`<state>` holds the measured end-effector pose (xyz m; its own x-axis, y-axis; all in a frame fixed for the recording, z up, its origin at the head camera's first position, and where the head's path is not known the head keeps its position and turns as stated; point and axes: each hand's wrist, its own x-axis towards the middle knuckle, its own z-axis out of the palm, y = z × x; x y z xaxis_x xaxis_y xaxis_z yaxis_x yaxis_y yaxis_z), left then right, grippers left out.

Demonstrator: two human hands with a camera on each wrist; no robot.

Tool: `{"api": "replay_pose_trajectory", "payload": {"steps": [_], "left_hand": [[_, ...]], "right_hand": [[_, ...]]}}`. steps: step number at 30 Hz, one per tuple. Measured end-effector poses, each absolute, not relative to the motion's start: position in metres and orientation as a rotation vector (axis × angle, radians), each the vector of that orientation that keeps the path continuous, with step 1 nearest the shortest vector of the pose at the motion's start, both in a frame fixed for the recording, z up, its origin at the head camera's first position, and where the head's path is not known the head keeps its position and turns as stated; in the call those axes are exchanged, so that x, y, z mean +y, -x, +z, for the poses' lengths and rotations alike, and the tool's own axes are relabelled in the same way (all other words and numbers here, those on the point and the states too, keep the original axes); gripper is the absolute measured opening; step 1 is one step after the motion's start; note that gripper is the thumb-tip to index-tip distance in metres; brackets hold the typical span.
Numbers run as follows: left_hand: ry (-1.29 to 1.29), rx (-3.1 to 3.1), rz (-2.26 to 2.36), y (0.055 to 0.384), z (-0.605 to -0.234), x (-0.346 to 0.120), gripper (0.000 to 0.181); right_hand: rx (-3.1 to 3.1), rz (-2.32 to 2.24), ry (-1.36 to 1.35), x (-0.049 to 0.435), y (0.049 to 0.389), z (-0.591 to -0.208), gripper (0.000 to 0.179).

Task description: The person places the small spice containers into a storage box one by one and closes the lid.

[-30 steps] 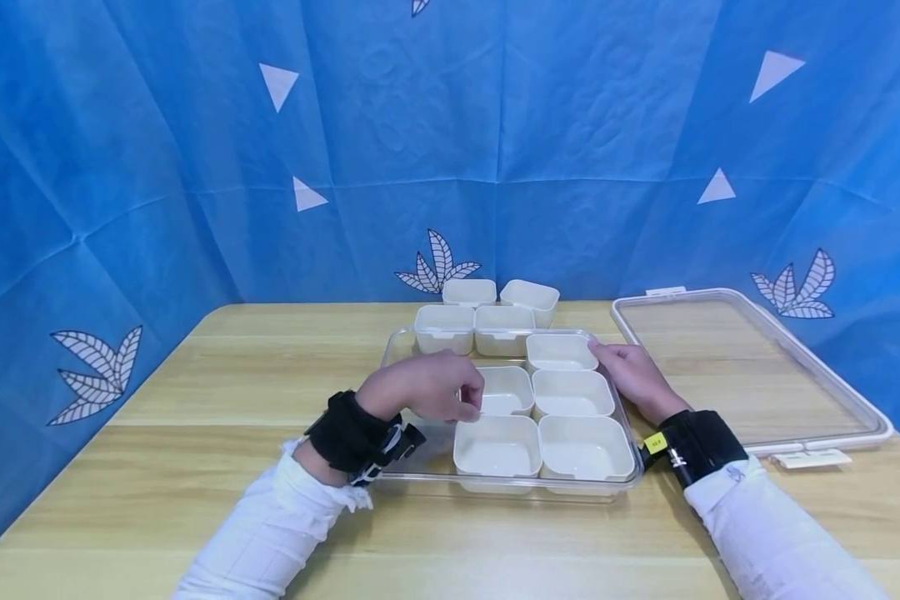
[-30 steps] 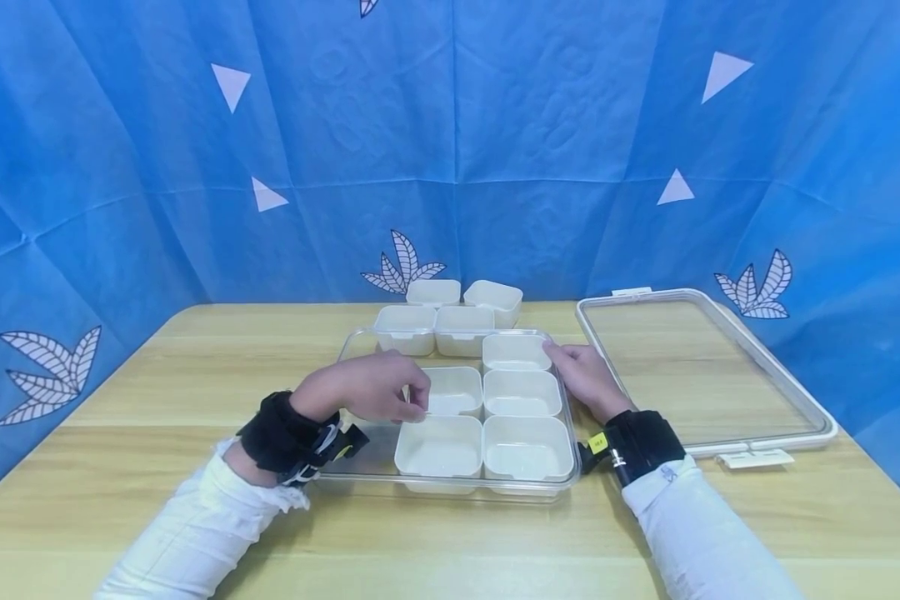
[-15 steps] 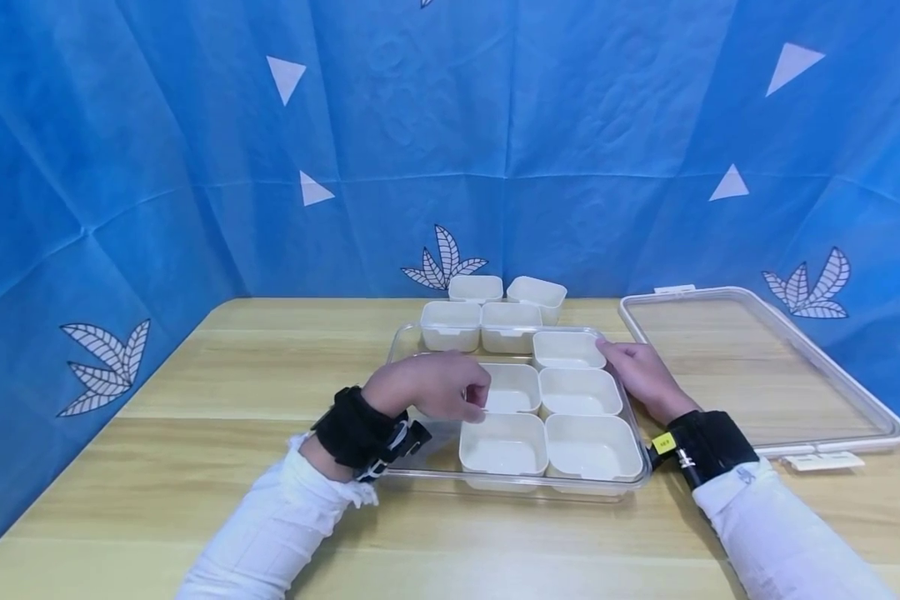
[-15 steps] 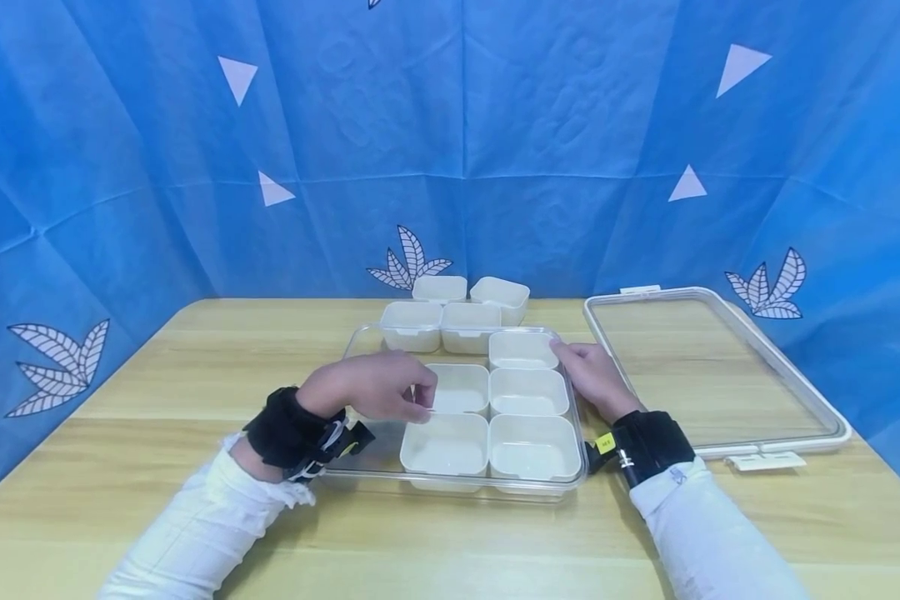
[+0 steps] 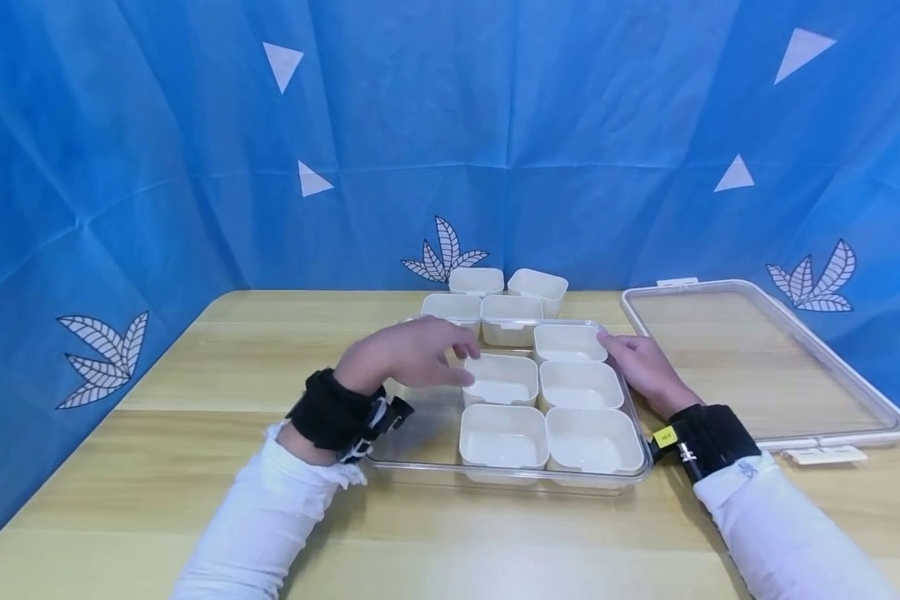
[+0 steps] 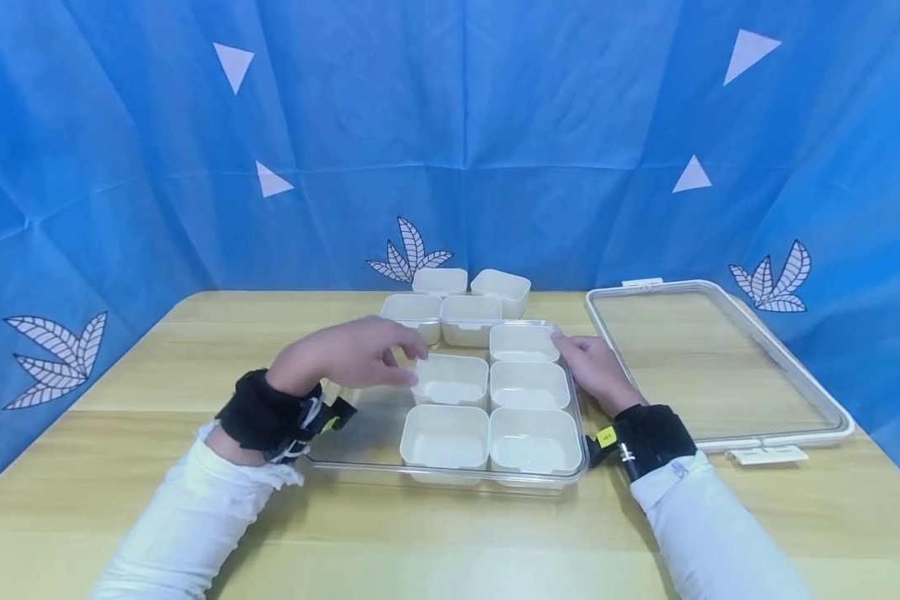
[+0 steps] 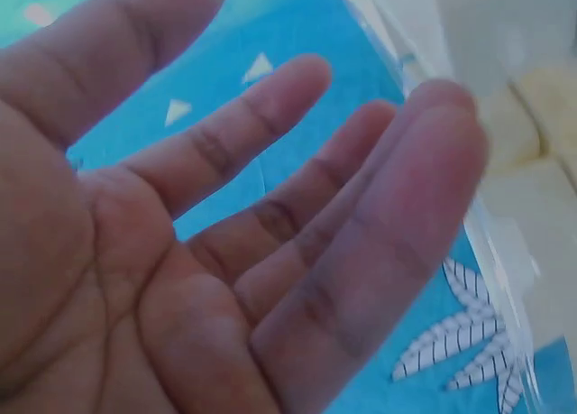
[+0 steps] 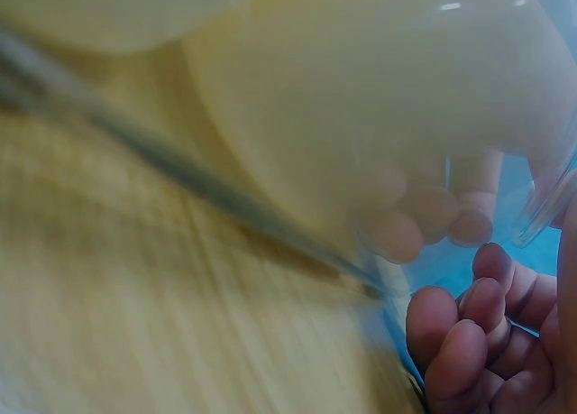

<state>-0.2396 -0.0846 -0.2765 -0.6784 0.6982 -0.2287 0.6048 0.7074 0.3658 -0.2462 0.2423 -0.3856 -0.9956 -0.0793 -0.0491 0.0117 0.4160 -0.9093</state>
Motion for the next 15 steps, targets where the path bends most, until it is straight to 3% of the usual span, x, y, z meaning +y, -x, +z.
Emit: {"api": "replay_pose_trajectory", "payload": {"steps": [15], "left_hand": [[-0.727,2.718,0.672,0.275,-0.277,-0.134,0.033]], "right_hand": [[2.577,-1.609,0.037,0.243,0.246,-0.384,0.069]]}}
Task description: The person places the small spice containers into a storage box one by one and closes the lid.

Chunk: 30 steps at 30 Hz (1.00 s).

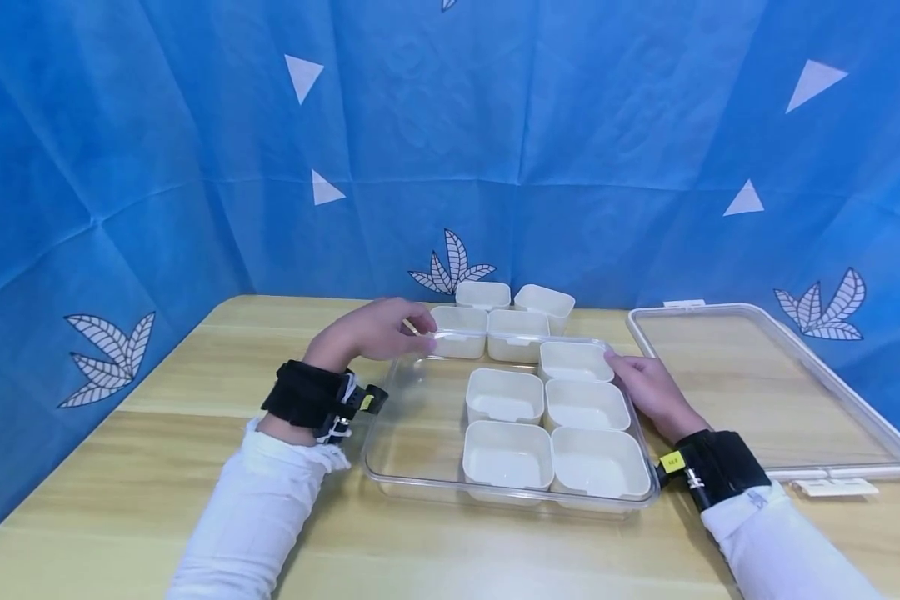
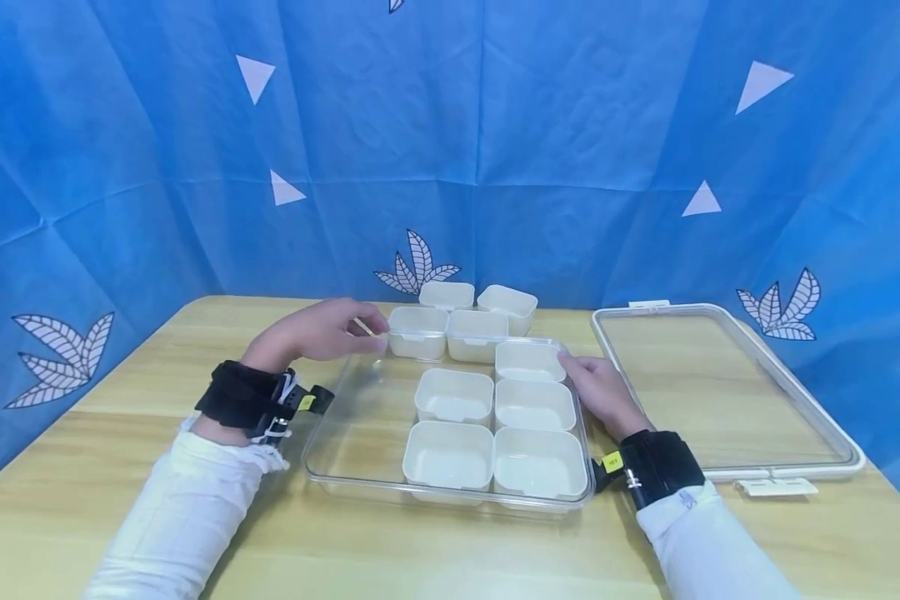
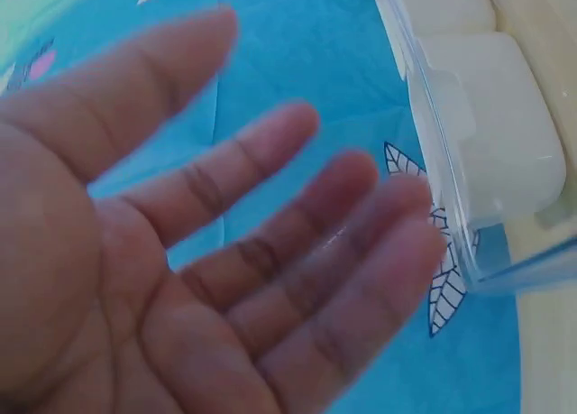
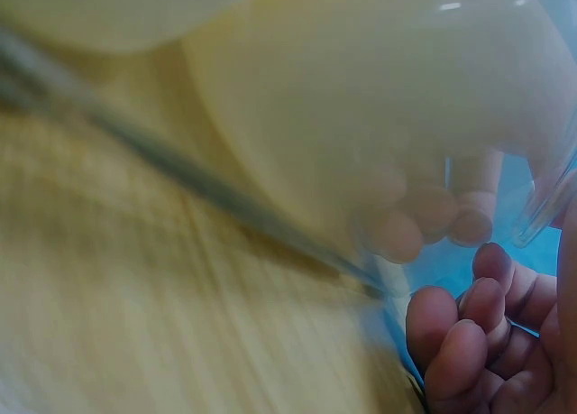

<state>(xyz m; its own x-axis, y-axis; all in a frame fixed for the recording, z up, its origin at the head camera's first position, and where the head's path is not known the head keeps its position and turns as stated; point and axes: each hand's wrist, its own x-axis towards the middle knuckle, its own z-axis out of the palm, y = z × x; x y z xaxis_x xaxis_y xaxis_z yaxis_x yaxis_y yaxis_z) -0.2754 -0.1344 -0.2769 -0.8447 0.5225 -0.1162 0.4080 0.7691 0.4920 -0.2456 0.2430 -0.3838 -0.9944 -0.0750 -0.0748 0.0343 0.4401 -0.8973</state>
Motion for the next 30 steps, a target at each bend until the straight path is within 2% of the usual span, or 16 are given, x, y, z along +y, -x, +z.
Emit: {"api": "replay_pose_trajectory", "payload": {"steps": [16,30], "left_hand": [[-0.656,2.708,0.792,0.296,-0.303,-0.169,0.036],[-0.645,2.580,0.733,0.309,-0.325,-0.168,0.064]], "right_hand": [[2.611,-1.633,0.044,0.242,0.242,-0.385,0.065],[2.589,-1.643,0.033,0.242,0.245,-0.388,0.065]]}}
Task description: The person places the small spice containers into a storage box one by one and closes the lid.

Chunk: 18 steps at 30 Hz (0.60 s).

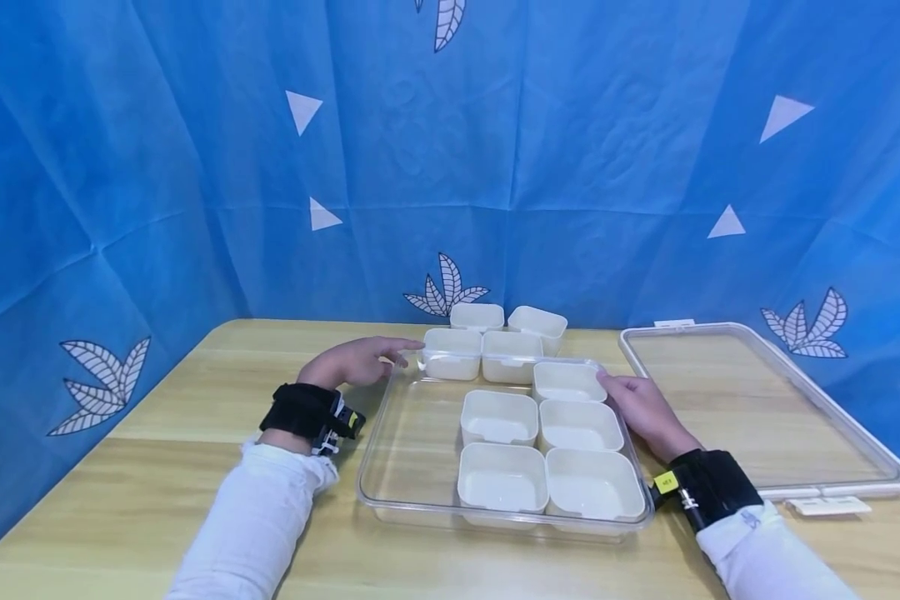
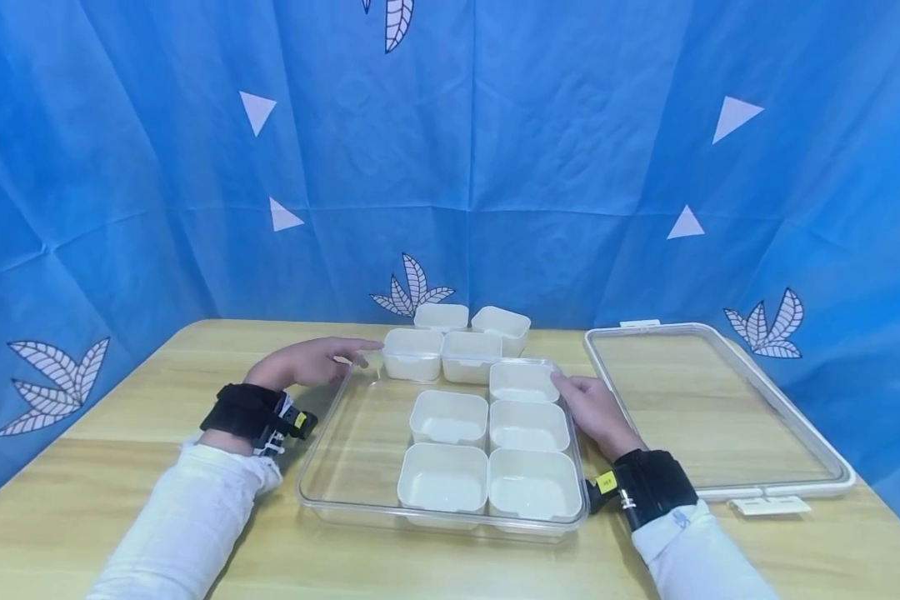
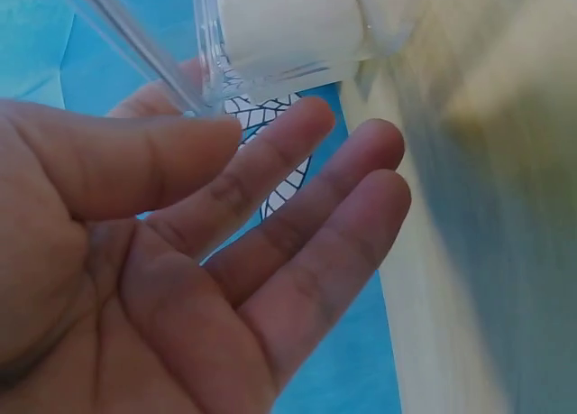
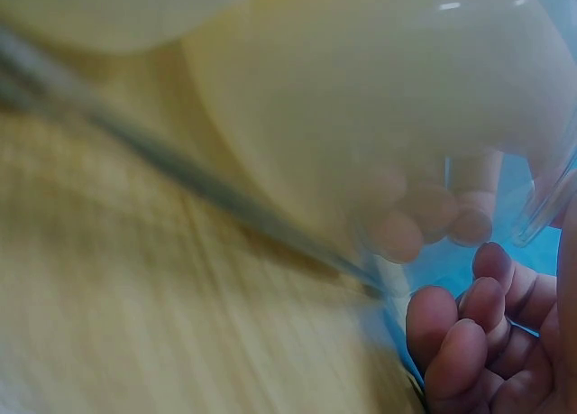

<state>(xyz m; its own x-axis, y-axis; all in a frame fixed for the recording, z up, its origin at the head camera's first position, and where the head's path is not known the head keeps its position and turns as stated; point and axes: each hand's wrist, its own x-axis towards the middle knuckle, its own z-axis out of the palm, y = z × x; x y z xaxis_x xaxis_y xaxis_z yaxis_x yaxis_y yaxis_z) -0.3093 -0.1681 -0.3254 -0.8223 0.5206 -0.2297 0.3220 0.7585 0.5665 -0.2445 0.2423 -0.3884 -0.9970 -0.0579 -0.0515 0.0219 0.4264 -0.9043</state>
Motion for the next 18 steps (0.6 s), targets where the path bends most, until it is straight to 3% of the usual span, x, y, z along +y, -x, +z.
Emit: {"api": "replay_pose_trajectory", "payload": {"steps": [12,18], "left_hand": [[-0.560,2.571,0.809,0.315,-0.340,-0.166,0.077],[-0.621,2.667,0.771,0.314,-0.338,-0.164,0.069]], "right_hand": [[2.603,-1.619,0.033,0.240,0.245,-0.389,0.068],[2.622,-1.603,0.032,0.240,0.244,-0.389,0.068]]}}
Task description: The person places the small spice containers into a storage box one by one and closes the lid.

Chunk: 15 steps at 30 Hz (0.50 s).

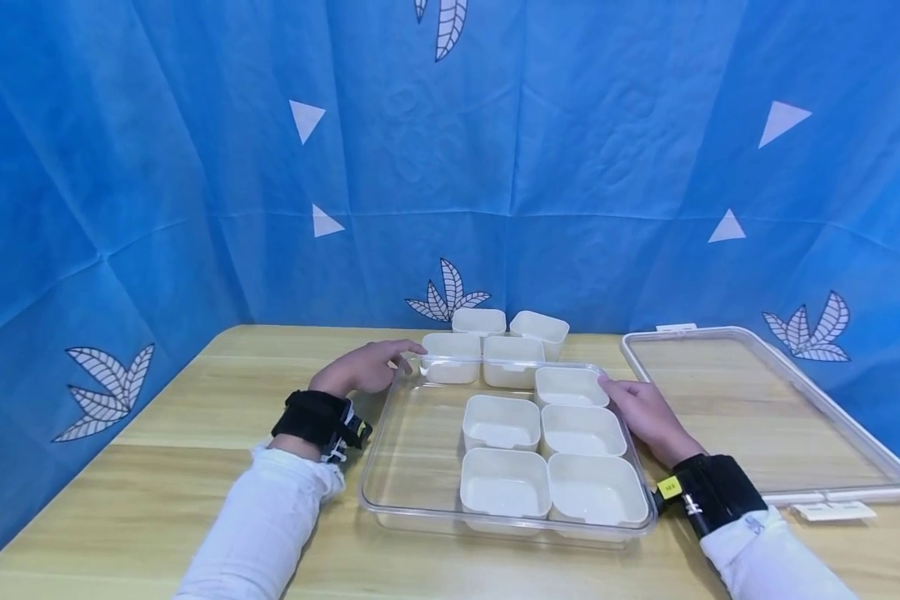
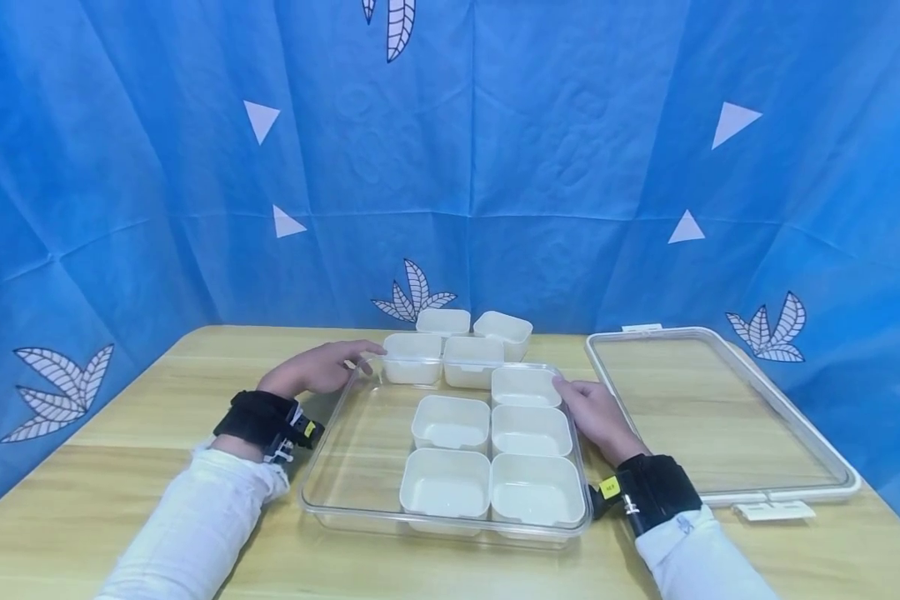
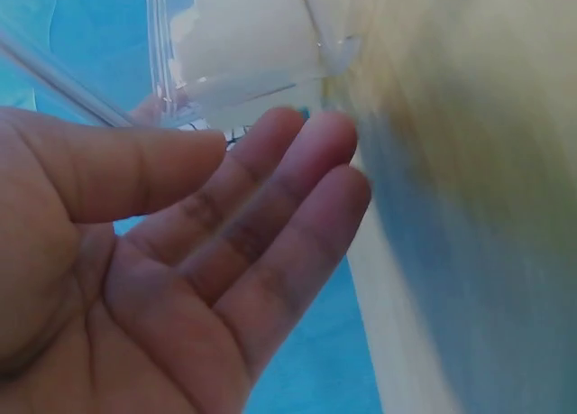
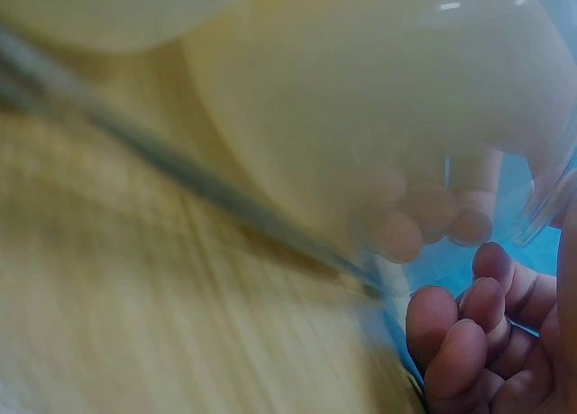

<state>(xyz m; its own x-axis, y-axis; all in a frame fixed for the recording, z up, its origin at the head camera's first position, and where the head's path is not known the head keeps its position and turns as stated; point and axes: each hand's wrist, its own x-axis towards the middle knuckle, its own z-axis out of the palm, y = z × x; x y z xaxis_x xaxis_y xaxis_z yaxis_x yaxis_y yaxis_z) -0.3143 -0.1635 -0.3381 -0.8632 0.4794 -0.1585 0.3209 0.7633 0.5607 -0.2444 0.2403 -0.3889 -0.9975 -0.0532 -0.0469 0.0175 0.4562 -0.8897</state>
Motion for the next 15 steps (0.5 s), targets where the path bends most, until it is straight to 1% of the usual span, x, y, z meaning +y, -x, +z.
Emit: {"api": "replay_pose_trajectory", "payload": {"steps": [2,9,12,15], "left_hand": [[-0.622,2.713,0.756,0.3138,-0.3374,-0.1625,0.061],[-0.507,2.849,0.711,0.3130,-0.3365,-0.1629,0.023],[-0.462,2.889,0.697,0.3127,-0.3373,-0.1637,0.013],[-0.413,2.925,0.693,0.3120,-0.3373,-0.1653,0.011]], "right_hand": [[2.623,-1.608,0.036,0.2409,0.2438,-0.3893,0.068],[2.619,-1.612,0.039,0.2410,0.2438,-0.3891,0.065],[2.625,-1.601,0.031,0.2411,0.2438,-0.3888,0.067],[2.625,-1.600,0.025,0.2408,0.2440,-0.3887,0.068]]}}
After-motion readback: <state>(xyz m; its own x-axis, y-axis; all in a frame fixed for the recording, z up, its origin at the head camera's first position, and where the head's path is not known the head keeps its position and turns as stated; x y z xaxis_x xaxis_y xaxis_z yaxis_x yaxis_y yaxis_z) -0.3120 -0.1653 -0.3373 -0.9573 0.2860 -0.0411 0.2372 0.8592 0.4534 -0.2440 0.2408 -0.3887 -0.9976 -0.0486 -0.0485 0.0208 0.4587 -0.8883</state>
